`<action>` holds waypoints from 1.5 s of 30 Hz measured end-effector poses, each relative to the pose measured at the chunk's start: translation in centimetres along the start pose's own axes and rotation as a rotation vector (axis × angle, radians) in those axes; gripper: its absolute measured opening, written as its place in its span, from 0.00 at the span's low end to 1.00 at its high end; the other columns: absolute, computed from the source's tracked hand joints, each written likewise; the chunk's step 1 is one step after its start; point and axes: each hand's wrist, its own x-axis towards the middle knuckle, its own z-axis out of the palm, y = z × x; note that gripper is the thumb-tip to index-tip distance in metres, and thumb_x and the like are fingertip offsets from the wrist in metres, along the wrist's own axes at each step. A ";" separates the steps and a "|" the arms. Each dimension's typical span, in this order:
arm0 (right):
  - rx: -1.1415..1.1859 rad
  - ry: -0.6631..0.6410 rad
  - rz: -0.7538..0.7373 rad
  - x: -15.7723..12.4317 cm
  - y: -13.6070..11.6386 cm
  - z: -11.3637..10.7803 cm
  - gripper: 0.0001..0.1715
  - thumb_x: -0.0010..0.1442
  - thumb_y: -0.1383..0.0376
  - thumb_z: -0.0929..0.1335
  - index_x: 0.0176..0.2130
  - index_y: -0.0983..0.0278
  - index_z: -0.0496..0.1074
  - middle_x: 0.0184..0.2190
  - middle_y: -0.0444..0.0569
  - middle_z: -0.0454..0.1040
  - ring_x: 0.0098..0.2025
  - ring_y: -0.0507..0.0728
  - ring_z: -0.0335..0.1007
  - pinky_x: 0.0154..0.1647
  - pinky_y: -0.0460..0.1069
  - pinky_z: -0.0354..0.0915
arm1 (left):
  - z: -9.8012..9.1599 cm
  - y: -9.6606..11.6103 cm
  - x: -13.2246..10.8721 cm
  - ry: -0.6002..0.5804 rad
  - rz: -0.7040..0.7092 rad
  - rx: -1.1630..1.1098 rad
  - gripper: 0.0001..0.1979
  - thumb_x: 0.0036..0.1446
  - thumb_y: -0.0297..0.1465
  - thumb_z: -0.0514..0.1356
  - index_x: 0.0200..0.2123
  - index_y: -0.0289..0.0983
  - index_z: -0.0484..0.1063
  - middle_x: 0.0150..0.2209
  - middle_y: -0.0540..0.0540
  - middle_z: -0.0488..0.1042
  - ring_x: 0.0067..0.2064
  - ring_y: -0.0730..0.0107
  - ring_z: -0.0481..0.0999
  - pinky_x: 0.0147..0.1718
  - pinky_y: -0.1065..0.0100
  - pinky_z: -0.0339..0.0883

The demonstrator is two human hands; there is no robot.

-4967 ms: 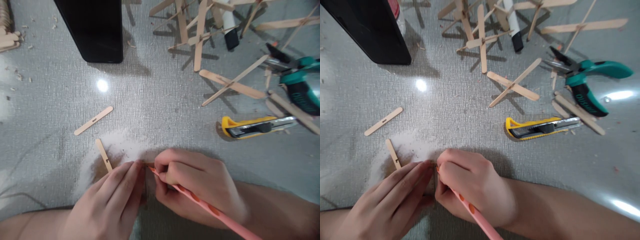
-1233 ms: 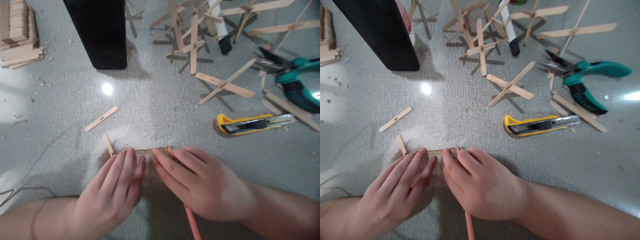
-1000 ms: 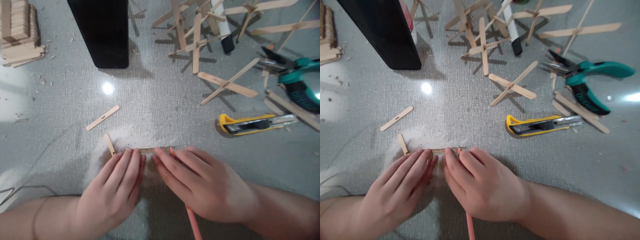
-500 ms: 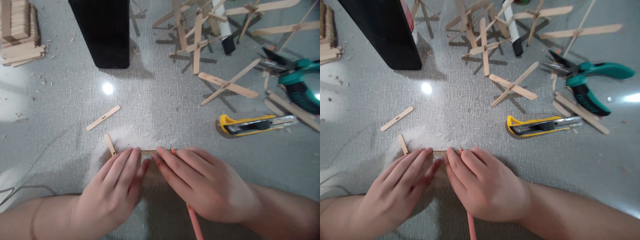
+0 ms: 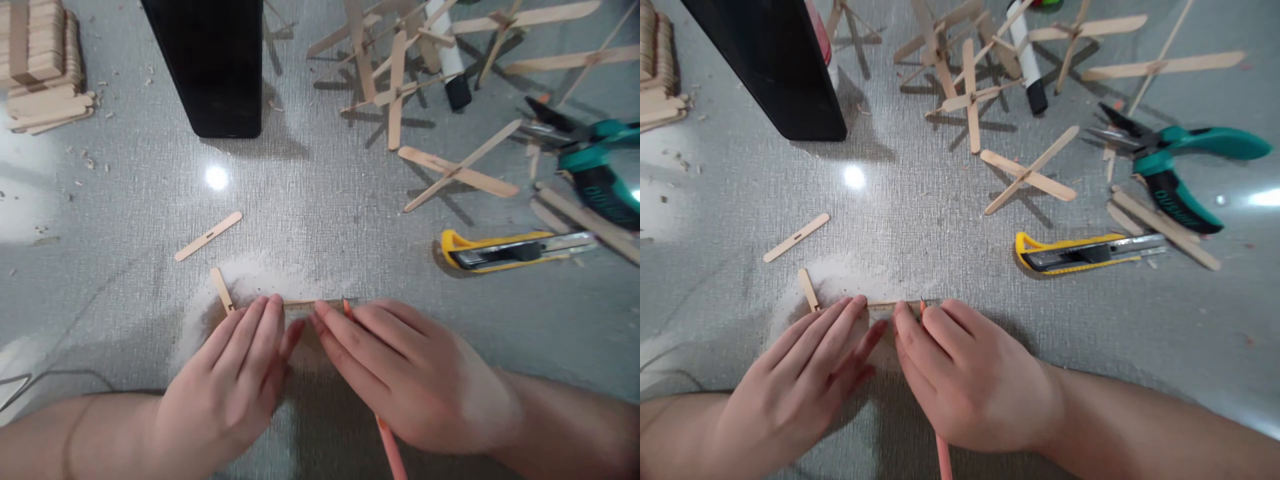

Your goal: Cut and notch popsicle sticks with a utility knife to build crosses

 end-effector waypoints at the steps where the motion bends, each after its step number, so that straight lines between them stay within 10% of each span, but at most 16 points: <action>1: 0.008 0.006 0.004 0.0 0.0 0.0 0.17 0.65 0.76 0.62 0.40 0.73 0.80 0.43 0.63 0.82 0.34 0.59 0.72 0.30 0.54 0.68 | 0.0 0.0 0.0 0.005 -0.006 -0.005 0.16 0.69 0.23 0.56 0.56 0.24 0.74 0.55 0.30 0.76 0.54 0.47 0.80 0.49 0.54 0.80; 45: 0.052 0.007 0.020 0.1 0.1 0.0 0.20 0.65 0.77 0.60 0.42 0.74 0.80 0.41 0.60 0.83 0.34 0.60 0.71 0.31 0.55 0.68 | -0.4 0.0 0.2 0.015 -0.003 -0.042 0.15 0.67 0.21 0.54 0.52 0.26 0.77 0.52 0.30 0.78 0.52 0.43 0.80 0.46 0.54 0.83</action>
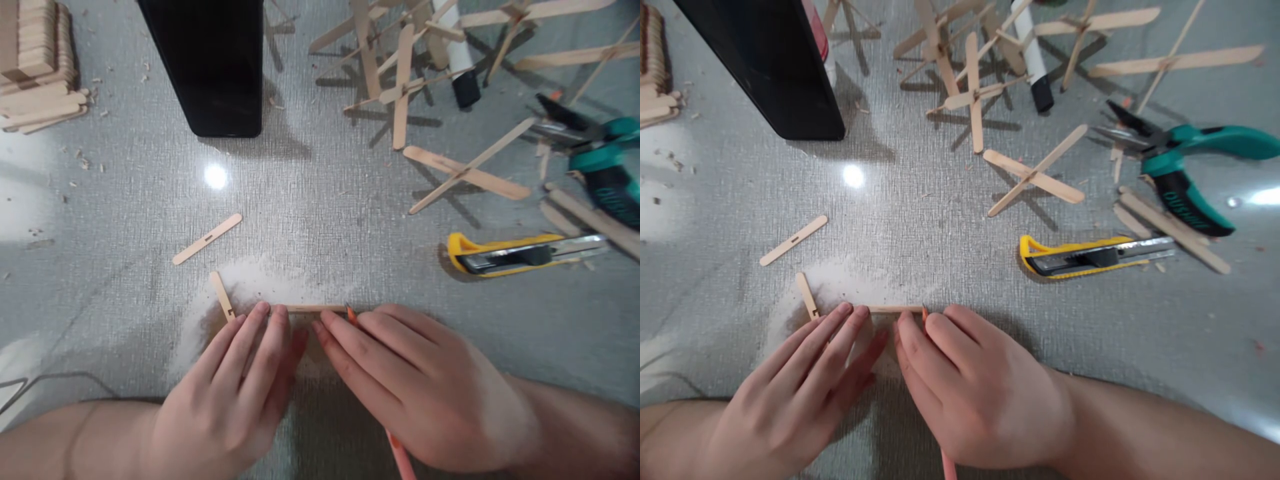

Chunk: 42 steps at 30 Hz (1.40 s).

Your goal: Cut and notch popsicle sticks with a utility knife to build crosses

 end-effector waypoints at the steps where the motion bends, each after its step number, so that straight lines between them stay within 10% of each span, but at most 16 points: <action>1: -0.002 -0.003 0.000 0.0 0.0 0.0 0.20 0.65 0.77 0.60 0.42 0.74 0.80 0.41 0.60 0.83 0.34 0.60 0.71 0.31 0.55 0.68 | 0.0 0.0 0.0 -0.001 -0.002 0.000 0.15 0.67 0.22 0.54 0.52 0.26 0.77 0.53 0.30 0.78 0.52 0.43 0.80 0.46 0.54 0.83; 42: -0.021 0.004 0.001 -0.2 -0.2 0.0 0.19 0.65 0.77 0.60 0.42 0.75 0.80 0.40 0.60 0.83 0.33 0.61 0.73 0.30 0.55 0.69 | 0.1 0.4 0.0 -0.006 0.018 0.008 0.16 0.68 0.23 0.53 0.51 0.22 0.76 0.52 0.26 0.77 0.53 0.38 0.78 0.45 0.54 0.82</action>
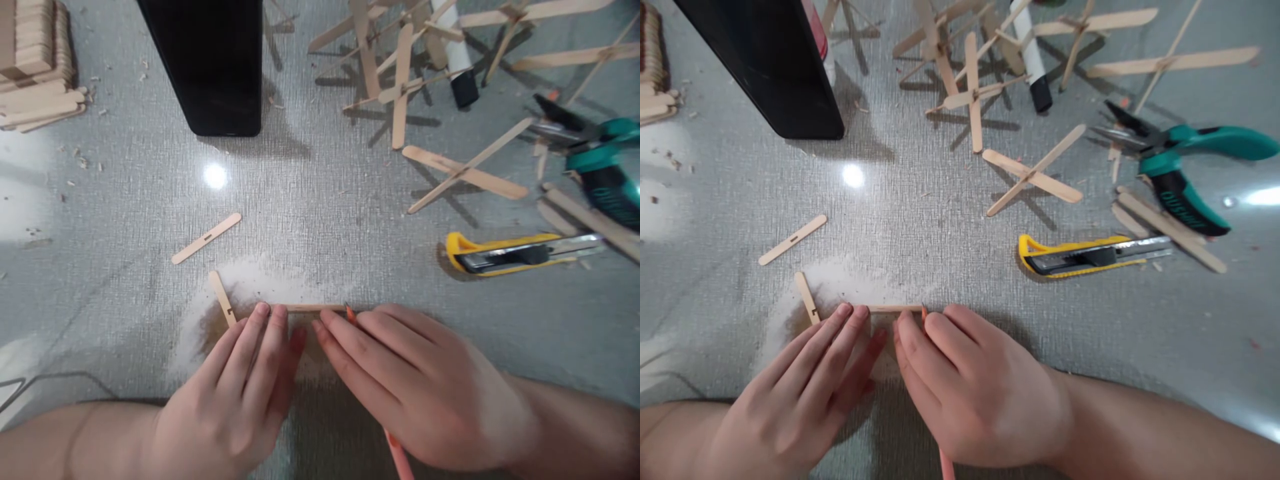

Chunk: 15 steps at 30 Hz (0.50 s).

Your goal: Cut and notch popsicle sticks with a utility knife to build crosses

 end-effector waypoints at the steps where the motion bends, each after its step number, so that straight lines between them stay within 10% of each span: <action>1: -0.003 0.002 0.001 0.0 0.0 0.0 0.19 0.65 0.77 0.60 0.42 0.74 0.80 0.40 0.59 0.83 0.33 0.60 0.73 0.30 0.55 0.69 | 0.0 0.0 -0.1 0.000 -0.001 0.001 0.16 0.68 0.23 0.53 0.52 0.22 0.75 0.52 0.26 0.77 0.53 0.39 0.78 0.45 0.54 0.82; 15: 0.014 -0.003 -0.003 -0.1 0.0 0.2 0.19 0.64 0.77 0.61 0.41 0.74 0.80 0.40 0.62 0.82 0.34 0.61 0.72 0.31 0.55 0.68 | 0.1 -0.2 -0.1 -0.011 -0.013 -0.006 0.17 0.69 0.23 0.51 0.53 0.22 0.74 0.53 0.27 0.77 0.54 0.40 0.78 0.48 0.54 0.81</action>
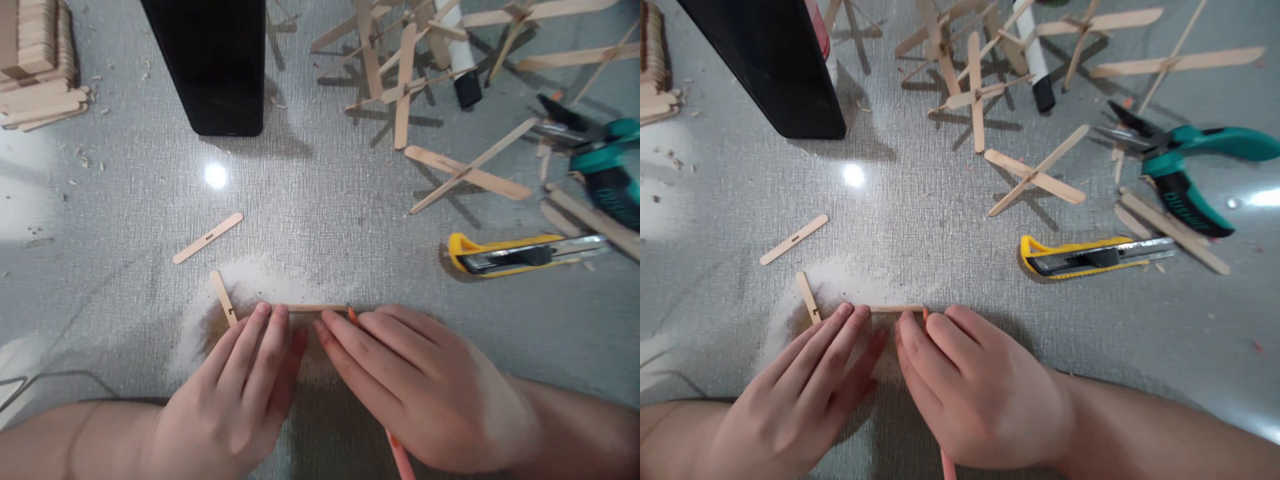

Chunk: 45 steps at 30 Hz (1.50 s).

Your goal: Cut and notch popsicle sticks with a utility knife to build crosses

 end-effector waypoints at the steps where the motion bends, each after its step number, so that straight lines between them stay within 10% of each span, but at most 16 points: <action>1: -0.003 0.002 0.000 0.0 0.0 0.0 0.19 0.64 0.77 0.61 0.42 0.74 0.80 0.40 0.61 0.82 0.34 0.61 0.72 0.31 0.55 0.68 | 0.0 0.0 0.0 0.001 0.000 0.003 0.17 0.69 0.23 0.50 0.53 0.22 0.74 0.53 0.27 0.77 0.54 0.40 0.78 0.48 0.54 0.81; 22: 0.018 -0.016 -0.003 -0.2 0.1 0.1 0.18 0.63 0.76 0.61 0.44 0.75 0.78 0.42 0.61 0.82 0.35 0.61 0.73 0.31 0.56 0.70 | 0.3 0.6 -0.9 -0.061 -0.008 0.070 0.34 0.67 0.51 0.55 0.64 0.31 0.66 0.59 0.29 0.73 0.59 0.44 0.75 0.56 0.53 0.69; 31: 0.762 0.183 0.552 2.7 1.2 -0.7 0.11 0.62 0.77 0.64 0.36 0.62 0.70 0.31 0.45 0.75 0.30 0.50 0.72 0.31 0.46 0.70 | 0.6 0.7 -1.2 -0.072 0.040 0.113 0.36 0.65 0.50 0.57 0.63 0.27 0.67 0.58 0.27 0.73 0.59 0.41 0.74 0.56 0.51 0.69; 45: 0.742 0.213 0.509 2.8 0.8 1.2 0.11 0.55 0.78 0.66 0.30 0.62 0.64 0.30 0.43 0.73 0.28 0.47 0.68 0.29 0.43 0.65 | 0.5 0.6 -0.9 -0.102 0.034 0.032 0.50 0.45 0.56 0.70 0.59 0.22 0.68 0.60 0.22 0.69 0.61 0.35 0.71 0.59 0.49 0.64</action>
